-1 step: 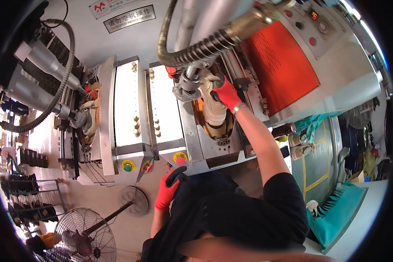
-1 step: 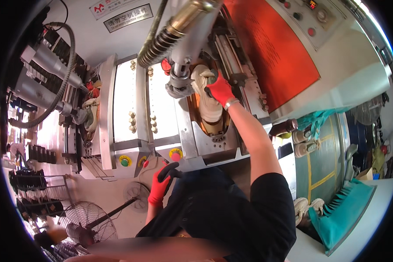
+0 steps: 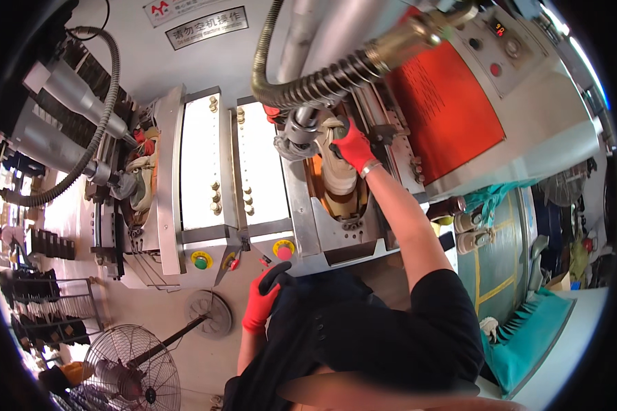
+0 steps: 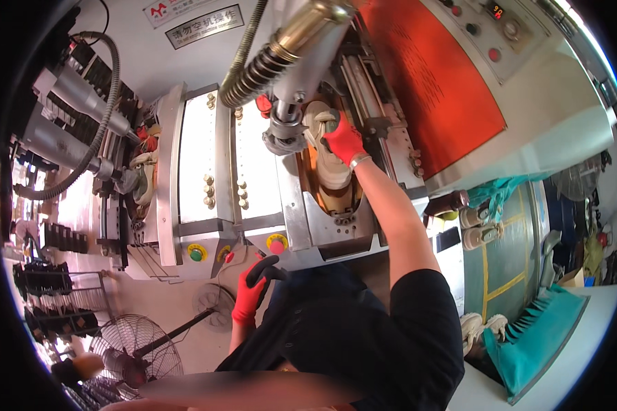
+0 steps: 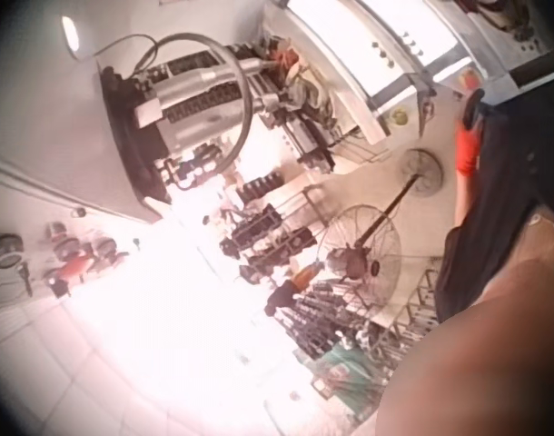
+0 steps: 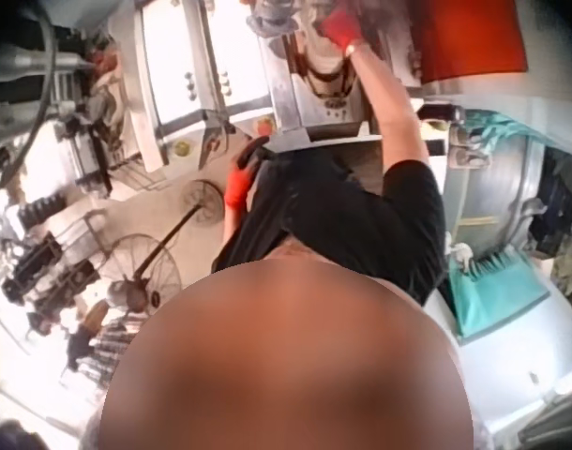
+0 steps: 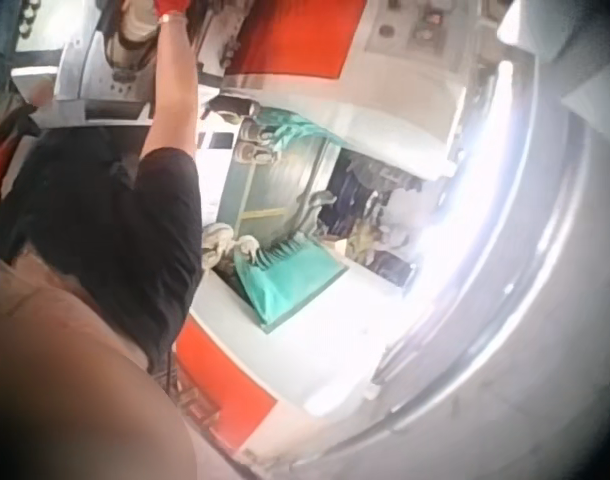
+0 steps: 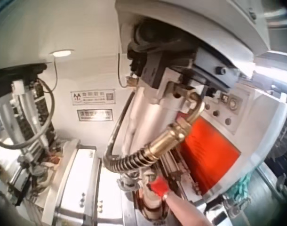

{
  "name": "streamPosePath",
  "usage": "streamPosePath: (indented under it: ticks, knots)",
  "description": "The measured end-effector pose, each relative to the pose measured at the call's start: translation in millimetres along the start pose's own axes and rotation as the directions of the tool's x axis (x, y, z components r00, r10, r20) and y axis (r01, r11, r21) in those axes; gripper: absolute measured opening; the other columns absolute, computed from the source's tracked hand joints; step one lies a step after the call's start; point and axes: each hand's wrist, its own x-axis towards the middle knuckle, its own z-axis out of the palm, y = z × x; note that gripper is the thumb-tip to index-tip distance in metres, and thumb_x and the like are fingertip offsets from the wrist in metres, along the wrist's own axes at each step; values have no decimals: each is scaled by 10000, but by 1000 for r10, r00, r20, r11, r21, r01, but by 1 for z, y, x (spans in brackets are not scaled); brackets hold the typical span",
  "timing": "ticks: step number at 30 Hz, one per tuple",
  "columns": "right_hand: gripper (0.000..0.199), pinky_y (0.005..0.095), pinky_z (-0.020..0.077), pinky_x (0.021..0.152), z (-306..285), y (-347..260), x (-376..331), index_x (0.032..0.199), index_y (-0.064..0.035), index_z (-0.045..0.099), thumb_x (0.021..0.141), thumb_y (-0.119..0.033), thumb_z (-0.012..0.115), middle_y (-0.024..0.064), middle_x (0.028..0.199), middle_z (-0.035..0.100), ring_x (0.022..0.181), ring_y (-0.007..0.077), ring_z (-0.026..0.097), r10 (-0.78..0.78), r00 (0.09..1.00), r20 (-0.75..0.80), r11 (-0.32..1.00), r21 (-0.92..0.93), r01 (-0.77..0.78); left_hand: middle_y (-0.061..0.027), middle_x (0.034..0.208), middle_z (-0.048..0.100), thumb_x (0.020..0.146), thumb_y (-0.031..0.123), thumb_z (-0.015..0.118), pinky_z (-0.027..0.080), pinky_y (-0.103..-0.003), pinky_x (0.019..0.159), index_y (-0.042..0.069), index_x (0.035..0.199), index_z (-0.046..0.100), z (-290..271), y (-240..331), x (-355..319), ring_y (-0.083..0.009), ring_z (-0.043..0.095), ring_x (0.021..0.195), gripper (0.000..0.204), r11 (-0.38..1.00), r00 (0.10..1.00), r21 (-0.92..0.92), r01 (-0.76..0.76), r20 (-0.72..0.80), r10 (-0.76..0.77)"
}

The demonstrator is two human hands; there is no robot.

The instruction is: The person repeatedly picks up beige sneakers from a conveyor belt, places them into a machine, and removes them after processing. The shoes are then returned to the conveyor belt. This cycle is repeated multiple times throughout the clip.

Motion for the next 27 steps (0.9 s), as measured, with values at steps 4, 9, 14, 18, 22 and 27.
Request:
streamPosePath:
  ticks: [4, 9, 14, 18, 22, 27]
  knots:
    - [878, 462, 529, 1003, 46, 25, -14, 1562, -119, 432, 778, -232, 811, 237, 1281, 676, 1183, 417, 653, 145, 989, -13, 967, -209, -145, -168, 1072, 744, 995, 272, 705, 520, -372, 998, -116, 1395, 573, 3, 11, -10, -254, 709, 1049, 573, 999, 991, -37, 1, -135, -6]
    - [870, 507, 517, 1014, 55, 24, -9, 1580, -201, 426, 790, -290, 781, 282, 1370, 586, 1222, 460, 613, 102, 994, -29, 952, -287, -106, -168, 1086, 744, 1010, 297, 684, 506, -363, 1022, -113, 1393, 571, 26, 15, 13, -256, 708, 1045, 572, 997, 974, -50, -53, -225, 41]
    - [887, 509, 496, 1037, 48, 36, -5, 1576, -166, 436, 777, -276, 806, 286, 1282, 633, 1216, 458, 608, 46, 998, -32, 964, -261, -53, -145, 1123, 732, 1042, 173, 581, 502, -336, 989, -74, 1418, 566, 32, -15, 55, -220, 685, 1059, 450, 986, 946, 93, -137, -282, 159]
    - [999, 498, 459, 1118, 43, 39, -28, 1611, -61, 320, 776, -223, 845, 332, 1505, 457, 1354, 464, 514, 71, 975, -213, 969, -217, -118, -112, 1146, 723, 1040, 16, 505, 521, -283, 931, -38, 1426, 574, 35, -42, 83, -173, 681, 1051, 396, 993, 940, -93, -74, -340, 38]
    - [964, 443, 341, 1245, 27, 11, -138, 1616, 49, 230, 872, -148, 809, 312, 1644, 305, 1521, 425, 349, 42, 966, -255, 999, 16, -39, -99, 1177, 705, 1043, 0, 535, 513, -275, 951, -36, 1424, 576, 26, -55, 81, -155, 664, 1060, 385, 991, 906, 75, -114, -401, 134]
    - [731, 364, 404, 1166, -2, 7, -259, 1574, 27, 380, 908, 58, 682, 165, 1527, 533, 1394, 249, 520, 24, 988, -151, 869, 492, 54, -73, 1176, 718, 1001, -52, 564, 516, -284, 989, -32, 1402, 614, 23, -30, 69, -132, 673, 1072, 405, 992, 942, 21, -127, -310, 127]
